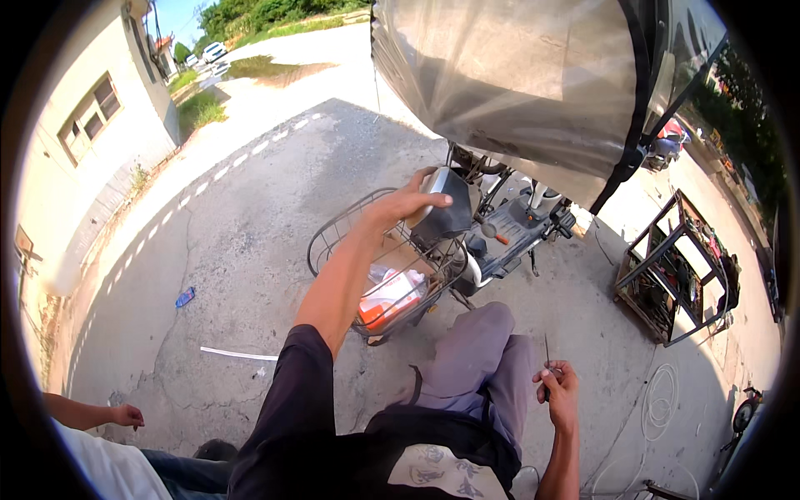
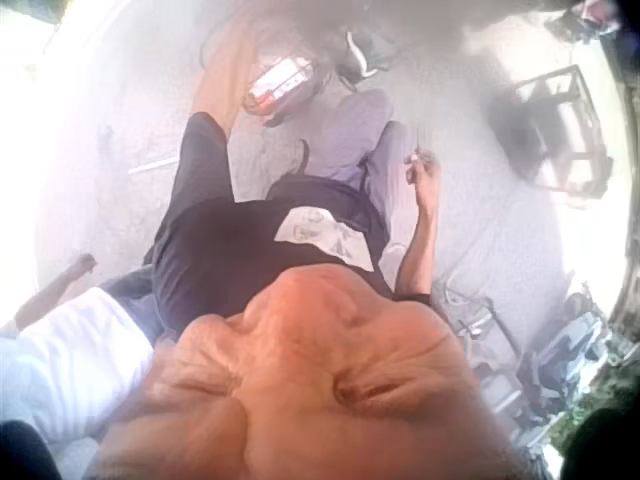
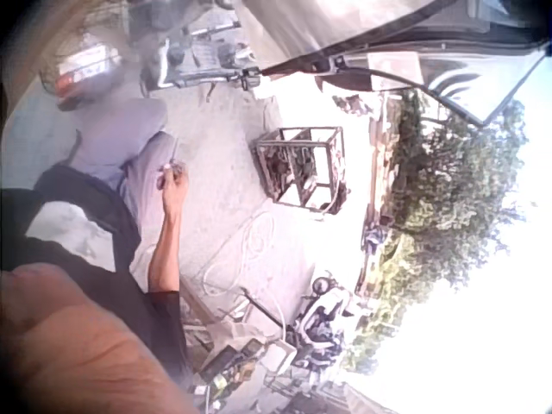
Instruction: The person handles various small electronic components, picks up a yellow multimeter, and uses a screwdriver to work on a gray electronic housing in an outdoor workspace.
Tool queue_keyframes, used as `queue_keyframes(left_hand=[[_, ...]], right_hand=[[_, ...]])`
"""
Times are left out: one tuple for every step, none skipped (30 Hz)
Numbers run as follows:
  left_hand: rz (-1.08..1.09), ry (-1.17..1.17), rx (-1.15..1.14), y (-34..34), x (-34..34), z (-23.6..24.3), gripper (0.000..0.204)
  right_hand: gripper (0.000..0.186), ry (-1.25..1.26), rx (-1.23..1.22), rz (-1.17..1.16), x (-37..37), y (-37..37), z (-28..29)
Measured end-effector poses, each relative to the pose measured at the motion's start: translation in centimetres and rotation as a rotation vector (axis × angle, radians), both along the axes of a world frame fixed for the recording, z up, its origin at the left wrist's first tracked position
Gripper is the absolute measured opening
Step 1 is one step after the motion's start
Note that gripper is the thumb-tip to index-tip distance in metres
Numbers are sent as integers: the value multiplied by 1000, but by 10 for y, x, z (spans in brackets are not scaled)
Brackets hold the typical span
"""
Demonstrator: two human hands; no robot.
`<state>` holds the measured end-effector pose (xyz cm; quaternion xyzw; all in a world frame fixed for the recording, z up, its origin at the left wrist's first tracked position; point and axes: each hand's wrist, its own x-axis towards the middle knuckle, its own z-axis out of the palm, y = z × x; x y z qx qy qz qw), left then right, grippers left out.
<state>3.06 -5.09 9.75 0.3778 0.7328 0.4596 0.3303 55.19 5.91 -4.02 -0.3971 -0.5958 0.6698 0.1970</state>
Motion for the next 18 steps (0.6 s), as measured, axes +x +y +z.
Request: queue_keyframes(left_hand=[[28, -26, 7, 6, 1, 1, 127], [45, -62, 17, 12, 1, -2, 128], [65, -73, 14, 12, 0, -5, 130], [80, -77, 5, 14, -2, -6, 131], [92, -82, -3, 13, -7, -8, 133], [81, -96, 4, 11, -10, -8, 133], [67, -111, 13, 12, -12, -9, 133], [49, -126, 22, 14, -14, -10, 134], [97, -142, 0, 13, -11, 2, 128], [76, -112, -33, 9, -11, 15, 126], [52, -83, -67, 8, -17, 31, 123], [32, -54, -103, 8, -27, 41, 121], [33, -31, -99, 15, -38, 41, 117], [-16, 65, -144, 17, -50, 42, 120], [-103, 241, -223, 25, -52, 47, 118], [-187, 425, -294, 29, -49, 54, 116], [-207, 597, -355, 30, -41, 56, 115], [-224, 770, -410, 29, -29, 58, 113]], right_hand=[[27, 15, 39, 26, -11, 5, 18], [26, 22, 80, 43, -22, 6, 35], [24, 30, 111, 63, -32, 7, 47], [24, 43, 135, 90, -43, 11, 54], [24, 57, 160, 115, -53, 17, 61], [24, 77, 171, 124, -62, 19, 63], [26, 90, 176, 129, -69, 21, 67], [28, 102, 182, 132, -75, 23, 72], [31, 116, 184, 122, -78, 24, 76], [32, 129, 177, 124, -81, 22, 78], [33, 142, 171, 124, -83, 20, 80], [33, 154, 161, 128, -85, 17, 79], [34, 150, 149, 130, -84, 15, 75], [35, 147, 137, 132, -83, 13, 72], [35, 132, 127, 124, -78, 11, 69], [35, 125, 123, 108, -74, 9, 67], [35, 118, 119, 91, -70, 7, 65], [35, 111, 119, 76, -66, 5, 63]])
